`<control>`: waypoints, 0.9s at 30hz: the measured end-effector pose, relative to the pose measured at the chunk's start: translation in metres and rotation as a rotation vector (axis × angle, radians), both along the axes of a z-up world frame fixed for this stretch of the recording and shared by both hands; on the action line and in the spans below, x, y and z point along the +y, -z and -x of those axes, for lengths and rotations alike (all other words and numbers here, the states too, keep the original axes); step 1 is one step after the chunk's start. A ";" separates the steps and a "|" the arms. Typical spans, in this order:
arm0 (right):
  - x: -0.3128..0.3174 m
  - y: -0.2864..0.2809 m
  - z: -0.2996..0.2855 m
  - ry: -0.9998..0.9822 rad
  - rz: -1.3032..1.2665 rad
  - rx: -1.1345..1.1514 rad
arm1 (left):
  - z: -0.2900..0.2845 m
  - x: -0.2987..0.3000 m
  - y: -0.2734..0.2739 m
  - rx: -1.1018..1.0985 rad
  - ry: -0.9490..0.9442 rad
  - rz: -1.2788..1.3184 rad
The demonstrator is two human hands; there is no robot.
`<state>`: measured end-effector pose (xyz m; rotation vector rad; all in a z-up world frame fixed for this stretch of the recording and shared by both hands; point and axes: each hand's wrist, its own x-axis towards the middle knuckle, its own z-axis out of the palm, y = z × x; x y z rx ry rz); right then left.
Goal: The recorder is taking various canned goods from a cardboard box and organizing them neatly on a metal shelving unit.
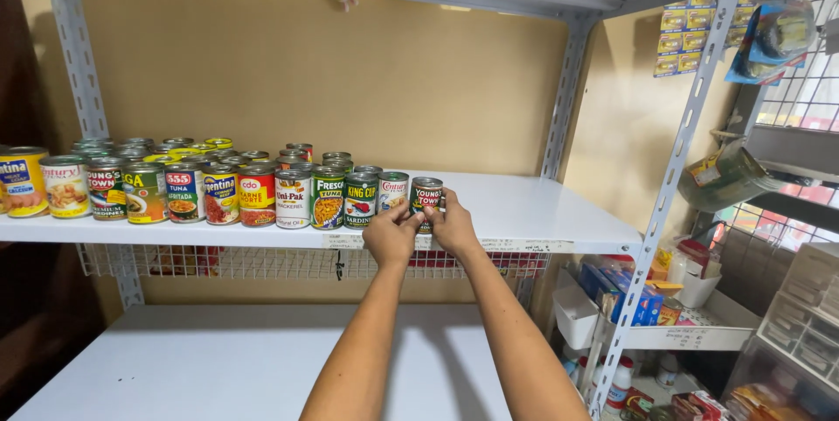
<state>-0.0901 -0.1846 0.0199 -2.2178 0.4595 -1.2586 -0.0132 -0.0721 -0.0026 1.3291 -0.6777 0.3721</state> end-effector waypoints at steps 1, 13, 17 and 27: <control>0.003 -0.002 0.001 0.003 0.000 -0.001 | 0.003 0.002 -0.002 -0.001 0.003 0.000; -0.003 0.000 -0.007 0.064 0.038 -0.015 | 0.006 0.007 -0.008 0.047 -0.032 -0.019; -0.003 0.002 -0.009 0.097 0.102 -0.029 | 0.007 0.008 -0.011 0.053 -0.060 -0.066; -0.002 0.001 -0.014 0.133 0.058 -0.056 | 0.006 0.003 -0.014 0.037 -0.248 -0.238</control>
